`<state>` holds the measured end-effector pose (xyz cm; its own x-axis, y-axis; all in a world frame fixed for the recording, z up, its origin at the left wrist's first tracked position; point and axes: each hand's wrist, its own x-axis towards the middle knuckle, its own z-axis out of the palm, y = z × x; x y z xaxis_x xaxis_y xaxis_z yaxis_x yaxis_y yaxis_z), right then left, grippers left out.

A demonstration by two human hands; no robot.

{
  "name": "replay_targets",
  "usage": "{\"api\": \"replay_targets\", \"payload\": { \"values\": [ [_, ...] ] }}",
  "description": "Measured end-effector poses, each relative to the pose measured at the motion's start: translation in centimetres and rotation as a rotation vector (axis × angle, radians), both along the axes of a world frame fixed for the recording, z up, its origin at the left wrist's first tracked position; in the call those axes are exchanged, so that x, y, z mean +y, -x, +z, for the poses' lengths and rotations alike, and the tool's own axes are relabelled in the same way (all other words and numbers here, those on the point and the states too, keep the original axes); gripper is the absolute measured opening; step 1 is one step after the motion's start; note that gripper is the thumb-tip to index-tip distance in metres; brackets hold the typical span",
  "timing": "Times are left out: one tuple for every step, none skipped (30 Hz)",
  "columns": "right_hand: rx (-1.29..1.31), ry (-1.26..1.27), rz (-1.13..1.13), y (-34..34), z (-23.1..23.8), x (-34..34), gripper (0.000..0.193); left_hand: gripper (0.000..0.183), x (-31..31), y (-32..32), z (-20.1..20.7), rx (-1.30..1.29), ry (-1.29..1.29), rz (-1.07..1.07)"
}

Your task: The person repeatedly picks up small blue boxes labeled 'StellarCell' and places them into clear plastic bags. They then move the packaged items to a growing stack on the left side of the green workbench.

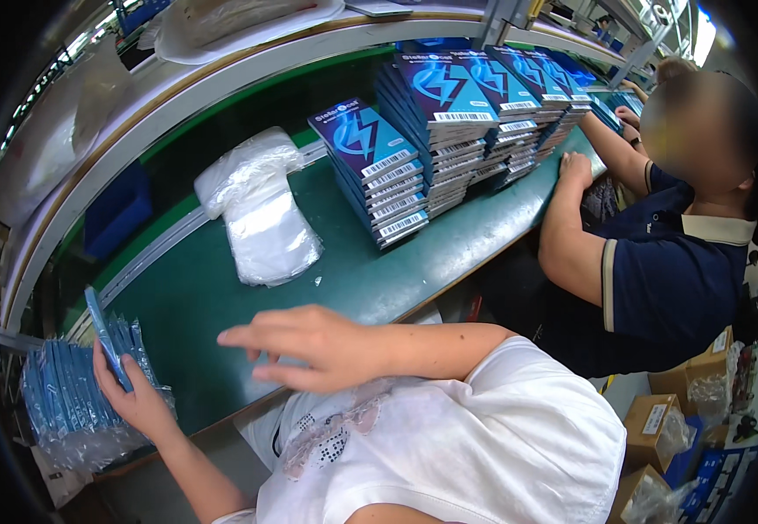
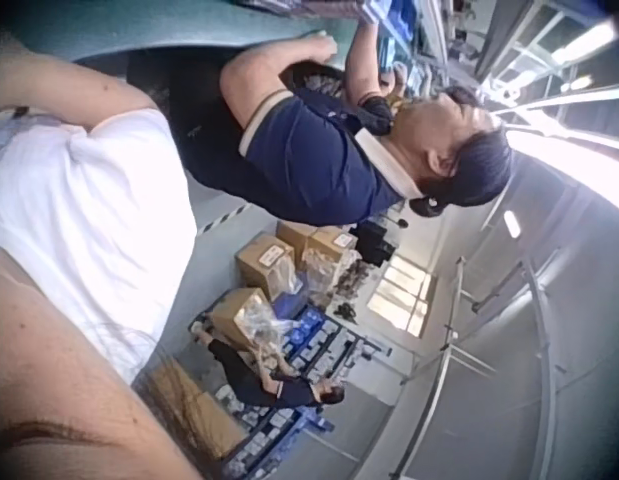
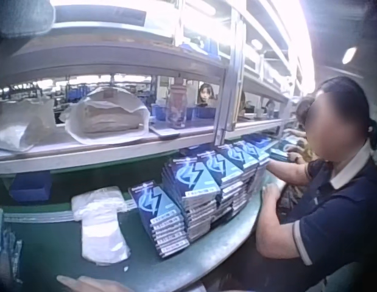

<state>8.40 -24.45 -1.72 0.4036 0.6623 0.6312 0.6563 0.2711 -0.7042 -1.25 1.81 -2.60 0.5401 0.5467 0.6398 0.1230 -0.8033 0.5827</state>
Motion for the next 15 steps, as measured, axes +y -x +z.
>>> {"api": "replay_targets", "payload": {
  "values": [
    [-0.031,-0.012,-0.05,-0.6,0.5,-0.3,0.042,0.044,1.8,0.5,-0.6,0.126,-0.172,0.08],
    [-0.059,-0.025,-0.102,-1.2,1.0,-0.5,0.039,0.044,3.2,0.8,-1.8,0.242,-0.293,0.19],
    [-0.107,-0.093,-0.172,-1.9,1.7,-0.7,0.032,0.045,4.5,1.3,-3.3,0.362,-0.415,0.303],
    [-0.156,-0.072,-0.23,-2.8,2.7,-1.2,0.033,0.045,5.8,1.8,-4.2,0.483,-0.534,0.416],
    [-0.205,-0.047,-0.29,-3.8,3.6,-1.8,0.034,0.048,7.1,2.4,-4.6,0.473,-0.439,0.366],
    [-0.249,-0.077,-0.367,-5.0,4.3,-2.2,0.033,0.05,8.2,2.6,-4.7,0.49,-0.435,0.34],
    [-0.322,-0.083,-0.48,-6.1,5.1,-2.4,0.032,0.052,9.1,2.8,-4.7,0.508,-0.43,0.315],
    [-0.306,-0.077,-0.557,-7.4,5.7,-2.5,0.032,0.054,9.5,3.4,-4.7,0.528,-0.42,0.295],
    [-0.376,-0.015,-0.692,-8.7,6.4,-2.7,0.034,0.056,9.0,3.4,-4.2,0.58,-0.422,0.361],
    [-0.528,0.096,-0.834,-10.7,6.5,-3.1,0.039,0.057,7.9,2.8,-3.3,0.636,-0.425,0.426],
    [-0.571,0.202,-0.96,-11.9,6.1,-3.1,0.042,0.059,6.9,2.1,-2.6,0.698,-0.432,0.489],
    [-0.586,0.378,-1.03,-13.1,5.4,-3.4,0.048,0.061,5.8,1.4,-2.3,0.601,-0.455,0.421],
    [-0.54,0.594,-1.073,-14.2,4.3,-3.9,0.054,0.059,2.7,0.1,-1.2,0.475,-0.438,0.295],
    [-0.449,0.911,-1.032,-14.4,4.1,-4.0,0.057,0.053,-0.1,-1.3,-0.5,0.348,-0.402,0.121],
    [-0.549,0.877,-1.111,-14.4,2.9,-4.4,0.054,0.044,-2.9,-2.8,0.3,0.317,-0.396,-0.034]
  ]
}}
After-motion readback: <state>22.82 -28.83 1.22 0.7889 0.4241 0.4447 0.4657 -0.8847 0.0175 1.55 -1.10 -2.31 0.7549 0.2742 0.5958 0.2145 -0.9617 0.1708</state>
